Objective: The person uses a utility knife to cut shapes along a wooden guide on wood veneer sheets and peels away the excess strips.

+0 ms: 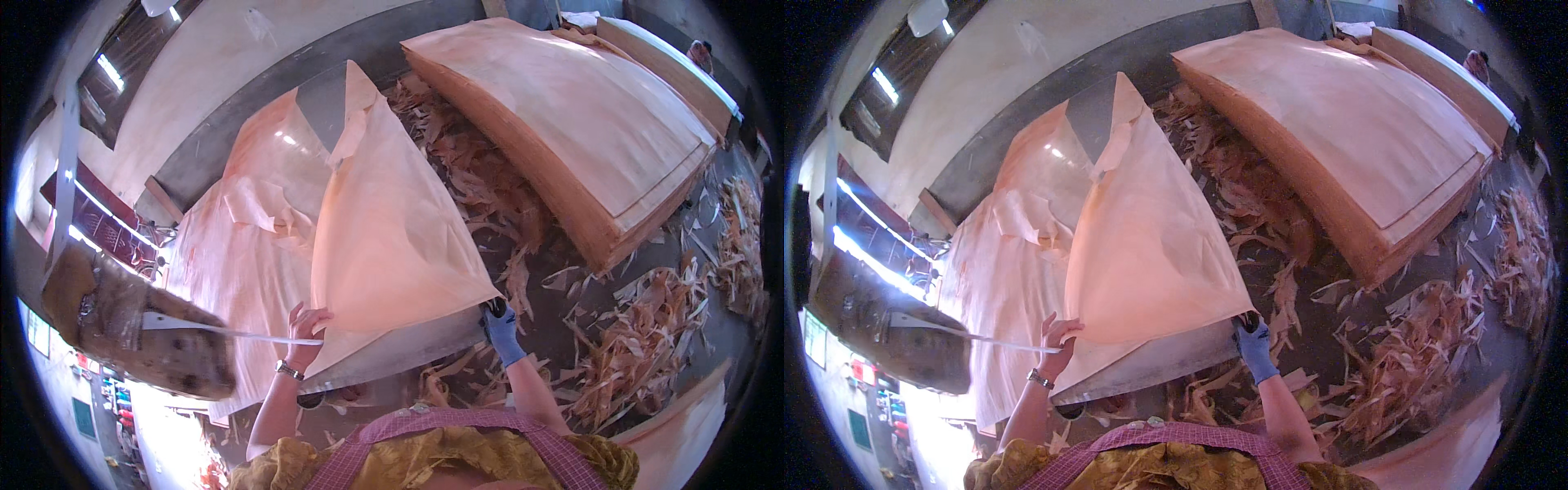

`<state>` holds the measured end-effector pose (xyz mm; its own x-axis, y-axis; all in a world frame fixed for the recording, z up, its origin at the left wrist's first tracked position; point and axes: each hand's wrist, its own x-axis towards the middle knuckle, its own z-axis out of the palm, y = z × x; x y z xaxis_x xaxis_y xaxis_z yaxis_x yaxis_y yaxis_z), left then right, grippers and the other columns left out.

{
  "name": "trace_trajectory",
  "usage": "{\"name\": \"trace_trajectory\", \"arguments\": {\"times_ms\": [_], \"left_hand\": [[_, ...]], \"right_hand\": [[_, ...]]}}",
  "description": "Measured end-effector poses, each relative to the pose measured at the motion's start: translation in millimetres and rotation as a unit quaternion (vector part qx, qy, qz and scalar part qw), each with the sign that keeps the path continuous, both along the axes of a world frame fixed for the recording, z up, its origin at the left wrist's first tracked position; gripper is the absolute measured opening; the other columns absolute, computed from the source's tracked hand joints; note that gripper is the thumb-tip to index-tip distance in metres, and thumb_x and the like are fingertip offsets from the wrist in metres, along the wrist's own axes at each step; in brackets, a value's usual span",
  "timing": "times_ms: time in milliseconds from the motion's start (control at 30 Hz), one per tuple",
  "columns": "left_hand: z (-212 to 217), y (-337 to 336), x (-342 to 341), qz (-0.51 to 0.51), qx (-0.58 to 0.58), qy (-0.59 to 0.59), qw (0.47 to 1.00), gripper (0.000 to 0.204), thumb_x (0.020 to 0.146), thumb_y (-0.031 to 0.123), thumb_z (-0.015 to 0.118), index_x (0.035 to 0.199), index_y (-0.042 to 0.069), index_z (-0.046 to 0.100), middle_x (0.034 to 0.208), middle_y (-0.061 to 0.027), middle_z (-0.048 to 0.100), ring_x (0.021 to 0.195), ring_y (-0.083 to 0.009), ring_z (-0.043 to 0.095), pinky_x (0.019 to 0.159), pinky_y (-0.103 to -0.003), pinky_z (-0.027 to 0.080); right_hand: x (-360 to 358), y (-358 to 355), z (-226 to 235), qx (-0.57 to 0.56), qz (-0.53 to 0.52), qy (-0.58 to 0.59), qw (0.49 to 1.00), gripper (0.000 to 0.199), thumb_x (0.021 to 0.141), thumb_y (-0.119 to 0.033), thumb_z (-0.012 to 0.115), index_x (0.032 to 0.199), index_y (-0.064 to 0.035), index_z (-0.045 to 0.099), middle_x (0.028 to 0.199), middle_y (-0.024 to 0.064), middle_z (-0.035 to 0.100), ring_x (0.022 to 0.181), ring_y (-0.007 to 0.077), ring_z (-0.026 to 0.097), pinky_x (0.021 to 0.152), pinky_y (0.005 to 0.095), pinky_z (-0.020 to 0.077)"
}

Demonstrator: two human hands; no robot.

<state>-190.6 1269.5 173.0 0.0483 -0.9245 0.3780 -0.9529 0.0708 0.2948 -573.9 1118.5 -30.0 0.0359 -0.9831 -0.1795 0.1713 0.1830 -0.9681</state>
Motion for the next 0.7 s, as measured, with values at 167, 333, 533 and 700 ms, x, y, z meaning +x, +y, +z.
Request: {"name": "trace_trajectory", "arguments": {"times_ms": [167,333,533,700], "left_hand": [[-13,-37,-109,-0.013,0.051,0.029,0.998,0.027,0.074,-0.003,0.065,0.094,0.016,0.069,0.096,-0.0026,0.072,0.096,-0.0199,0.067,0.11,-0.047,0.033],[-21,-110,-249,-0.071,0.041,0.062,0.995,0.029,0.073,-0.003,0.067,0.095,0.015,0.068,0.098,-0.0023,0.071,0.097,-0.0209,0.066,0.11,-0.048,0.032],[-7,-237,-385,-0.123,-0.027,0.065,0.99,0.038,0.068,-0.005,0.063,0.102,0.013,0.067,0.099,-0.0033,0.07,0.1,-0.0236,0.064,0.11,-0.047,0.034],[5,-372,-489,-0.137,-0.073,0.068,0.986,0.04,0.068,-0.009,0.058,0.1,0.013,0.066,0.1,-0.0042,0.069,0.103,-0.0232,0.062,0.109,-0.047,0.034]], "right_hand": [[-121,-39,52,0.005,0.032,0.005,0.999,0.026,0.092,-0.011,0.065,0.117,-0.0043,0.062,0.082,0.0027,0.067,0.053,0.0094,0.057,0.047,0.0251,0.0418],[-277,-120,65,-0.074,0.004,-0.015,0.997,0.025,0.091,-0.008,0.064,0.116,-0.0035,0.063,0.083,0.0039,0.068,0.053,0.0091,0.057,0.046,0.0241,0.0421],[-421,-238,153,0.022,0.024,0.029,0.999,0.019,0.092,-0.027,0.068,0.096,-0.0096,0.062,0.062,0.005,0.06,0.037,0.0119,0.047,0.033,0.0261,0.034],[-523,-367,191,-0.013,0.011,0.057,0.998,0.022,0.089,-0.028,0.069,0.091,-0.008,0.062,0.063,0.0072,0.061,0.036,0.0128,0.047,0.032,0.0274,0.035]]}}
